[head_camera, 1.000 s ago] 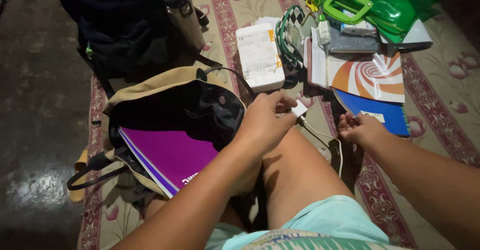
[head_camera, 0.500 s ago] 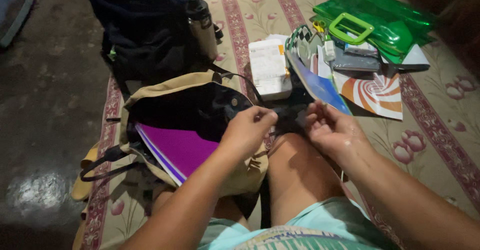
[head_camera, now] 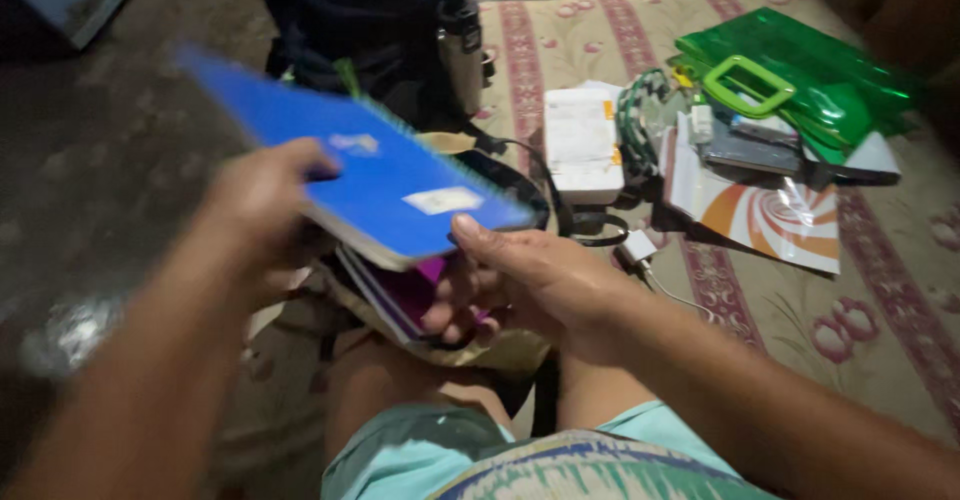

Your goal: The person sits on a bed and packs notebooks, folders, a small box, a phone, and a charger cable into a beige tote bag on their lap. They then take items back out and place papers and a notebook into a green pouch, arranging the contents.

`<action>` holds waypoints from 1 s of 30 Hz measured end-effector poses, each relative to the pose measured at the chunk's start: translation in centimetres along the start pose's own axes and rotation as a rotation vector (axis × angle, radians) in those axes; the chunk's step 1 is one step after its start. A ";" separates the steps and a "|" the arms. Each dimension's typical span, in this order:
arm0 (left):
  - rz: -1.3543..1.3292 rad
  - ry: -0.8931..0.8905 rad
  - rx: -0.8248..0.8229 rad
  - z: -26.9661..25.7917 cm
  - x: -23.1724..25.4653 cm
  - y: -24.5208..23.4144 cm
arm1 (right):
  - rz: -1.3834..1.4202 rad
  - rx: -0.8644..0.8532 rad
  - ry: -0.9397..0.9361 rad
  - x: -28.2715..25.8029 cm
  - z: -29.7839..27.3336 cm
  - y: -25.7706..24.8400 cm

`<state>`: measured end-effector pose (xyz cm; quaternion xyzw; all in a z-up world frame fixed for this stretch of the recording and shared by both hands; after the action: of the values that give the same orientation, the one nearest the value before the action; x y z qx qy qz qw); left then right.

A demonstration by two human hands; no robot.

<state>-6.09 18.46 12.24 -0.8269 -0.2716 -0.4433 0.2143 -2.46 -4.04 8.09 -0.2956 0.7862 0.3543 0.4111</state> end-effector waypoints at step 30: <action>0.330 -0.080 -0.092 8.3 0.6 -0.2 | -1.021 0.651 -0.047 -0.7 5.8 -14.4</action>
<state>-0.77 23.70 8.52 -0.8863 -0.1198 -0.3806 0.2352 11.34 -7.55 1.81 -0.4865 0.6038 -0.1399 0.6157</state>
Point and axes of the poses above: each hand's wrist, its own z-axis towards the middle knuckle, its own y-axis out of the palm, x = y × z, the point moved 4 cm from there along z, towards the middle knuckle, and after that the axes turned 6 degrees about -z, right-handed, at the moved point
